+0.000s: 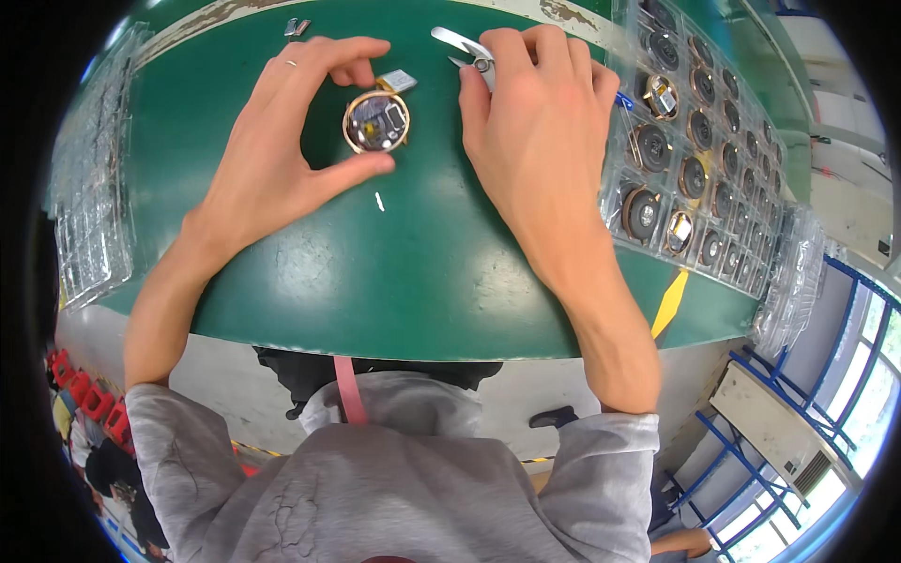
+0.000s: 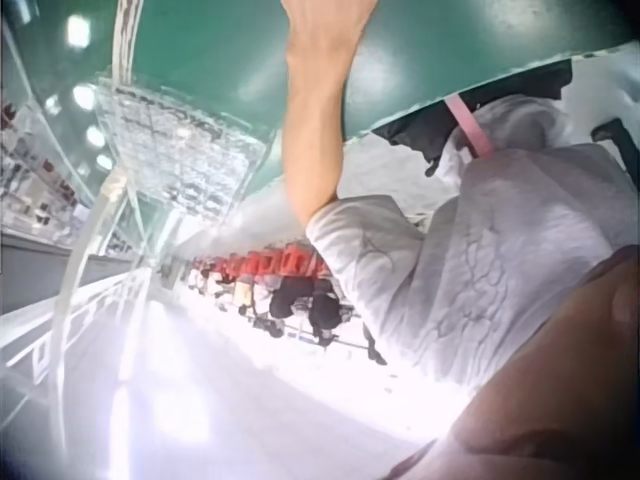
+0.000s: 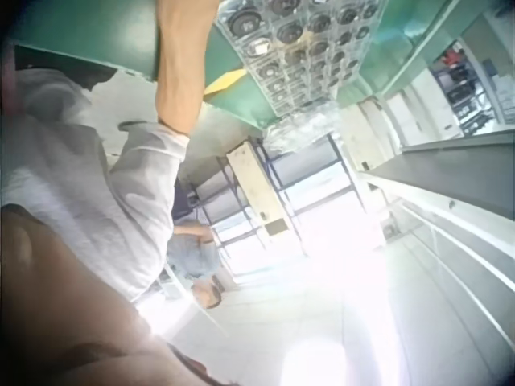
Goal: The person places a battery into a watch casing and uses tweezers to arrange and tuck wires inside the casing.
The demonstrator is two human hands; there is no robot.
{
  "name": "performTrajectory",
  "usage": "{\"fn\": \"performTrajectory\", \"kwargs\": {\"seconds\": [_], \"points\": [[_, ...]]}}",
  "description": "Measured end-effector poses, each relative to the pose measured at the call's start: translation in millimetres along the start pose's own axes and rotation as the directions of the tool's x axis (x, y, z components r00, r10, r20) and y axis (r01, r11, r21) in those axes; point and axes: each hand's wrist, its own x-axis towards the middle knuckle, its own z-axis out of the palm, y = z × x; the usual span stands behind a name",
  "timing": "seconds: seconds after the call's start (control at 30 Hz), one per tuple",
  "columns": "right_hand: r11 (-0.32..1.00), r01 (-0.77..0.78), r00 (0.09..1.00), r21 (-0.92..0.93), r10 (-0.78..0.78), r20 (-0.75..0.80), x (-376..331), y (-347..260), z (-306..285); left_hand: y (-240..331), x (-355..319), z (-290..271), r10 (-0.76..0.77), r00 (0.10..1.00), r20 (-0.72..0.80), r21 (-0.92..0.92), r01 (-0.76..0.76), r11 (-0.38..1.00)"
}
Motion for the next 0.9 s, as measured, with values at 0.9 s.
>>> {"fn": "performTrajectory", "kwargs": {"seconds": [0.9], "points": [[0.972,-0.031,0.993,0.233,0.004,0.116,1,-9,-17,-6,-5,3,0.084,0.996,-0.018,-0.16,-0.085,0.983]]}}
